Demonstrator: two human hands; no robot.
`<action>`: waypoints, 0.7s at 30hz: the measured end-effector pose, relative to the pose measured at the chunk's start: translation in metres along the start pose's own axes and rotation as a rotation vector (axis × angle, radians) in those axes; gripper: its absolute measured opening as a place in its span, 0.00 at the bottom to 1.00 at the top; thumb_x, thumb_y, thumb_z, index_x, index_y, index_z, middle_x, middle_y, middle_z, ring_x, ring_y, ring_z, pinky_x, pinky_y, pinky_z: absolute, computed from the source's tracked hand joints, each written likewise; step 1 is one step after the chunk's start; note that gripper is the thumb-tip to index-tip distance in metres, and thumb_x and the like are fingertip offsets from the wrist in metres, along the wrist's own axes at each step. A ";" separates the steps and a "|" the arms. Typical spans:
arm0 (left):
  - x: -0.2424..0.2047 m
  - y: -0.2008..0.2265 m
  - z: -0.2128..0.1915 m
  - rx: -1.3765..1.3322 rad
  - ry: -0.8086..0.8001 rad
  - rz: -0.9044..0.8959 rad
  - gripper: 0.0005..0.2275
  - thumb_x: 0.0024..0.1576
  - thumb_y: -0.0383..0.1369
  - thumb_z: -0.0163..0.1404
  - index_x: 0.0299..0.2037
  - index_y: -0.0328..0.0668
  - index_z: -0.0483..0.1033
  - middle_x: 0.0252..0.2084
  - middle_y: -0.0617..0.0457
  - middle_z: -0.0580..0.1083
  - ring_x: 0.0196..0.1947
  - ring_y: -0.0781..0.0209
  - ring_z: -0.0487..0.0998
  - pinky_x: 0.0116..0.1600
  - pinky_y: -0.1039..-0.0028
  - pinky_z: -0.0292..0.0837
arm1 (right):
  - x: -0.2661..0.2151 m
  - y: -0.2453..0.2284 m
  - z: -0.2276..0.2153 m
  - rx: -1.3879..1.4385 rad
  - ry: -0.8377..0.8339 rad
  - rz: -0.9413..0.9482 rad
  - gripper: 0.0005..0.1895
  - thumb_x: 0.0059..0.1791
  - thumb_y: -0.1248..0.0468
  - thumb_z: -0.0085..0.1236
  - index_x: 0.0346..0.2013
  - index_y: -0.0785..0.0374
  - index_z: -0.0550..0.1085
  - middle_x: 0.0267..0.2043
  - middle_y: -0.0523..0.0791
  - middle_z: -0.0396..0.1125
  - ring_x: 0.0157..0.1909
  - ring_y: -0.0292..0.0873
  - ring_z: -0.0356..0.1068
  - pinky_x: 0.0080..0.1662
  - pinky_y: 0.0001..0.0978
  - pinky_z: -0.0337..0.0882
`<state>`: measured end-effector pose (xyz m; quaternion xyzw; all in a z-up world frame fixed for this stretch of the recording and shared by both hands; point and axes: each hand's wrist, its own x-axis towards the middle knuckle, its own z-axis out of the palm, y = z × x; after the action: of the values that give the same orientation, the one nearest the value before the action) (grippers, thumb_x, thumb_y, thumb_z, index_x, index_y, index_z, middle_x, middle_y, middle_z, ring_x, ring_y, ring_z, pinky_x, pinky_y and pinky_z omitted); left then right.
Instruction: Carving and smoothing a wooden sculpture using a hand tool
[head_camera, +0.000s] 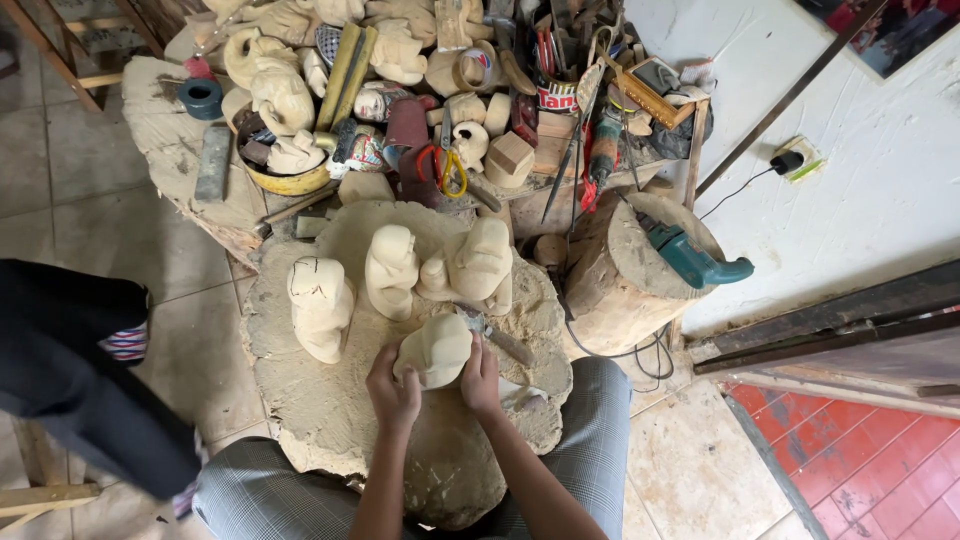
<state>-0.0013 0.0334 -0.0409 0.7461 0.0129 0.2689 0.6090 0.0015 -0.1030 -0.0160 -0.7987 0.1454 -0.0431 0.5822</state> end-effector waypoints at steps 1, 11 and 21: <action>0.000 -0.001 0.000 -0.001 -0.001 -0.002 0.17 0.51 0.29 0.43 0.46 0.40 0.81 0.34 0.46 0.78 0.36 0.51 0.82 0.44 0.62 0.78 | 0.001 0.006 0.001 -0.001 0.000 0.001 0.29 0.60 0.52 0.29 0.61 0.70 0.70 0.58 0.67 0.66 0.64 0.68 0.61 0.66 0.58 0.58; -0.003 -0.006 0.003 0.017 0.039 0.051 0.18 0.50 0.29 0.42 0.47 0.40 0.80 0.36 0.46 0.77 0.38 0.48 0.82 0.46 0.61 0.77 | -0.002 -0.008 0.004 0.045 0.015 -0.092 0.28 0.60 0.54 0.28 0.57 0.70 0.74 0.51 0.64 0.71 0.59 0.65 0.67 0.60 0.54 0.65; 0.000 0.004 0.000 0.065 0.043 0.027 0.14 0.60 0.29 0.39 0.47 0.42 0.81 0.35 0.49 0.77 0.36 0.51 0.81 0.45 0.63 0.77 | -0.002 -0.006 0.001 0.055 -0.001 -0.139 0.28 0.60 0.56 0.27 0.56 0.73 0.73 0.48 0.67 0.71 0.56 0.69 0.68 0.57 0.57 0.66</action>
<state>-0.0025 0.0323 -0.0372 0.7596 0.0249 0.2925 0.5804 0.0005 -0.0997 -0.0106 -0.7907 0.0883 -0.0870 0.5996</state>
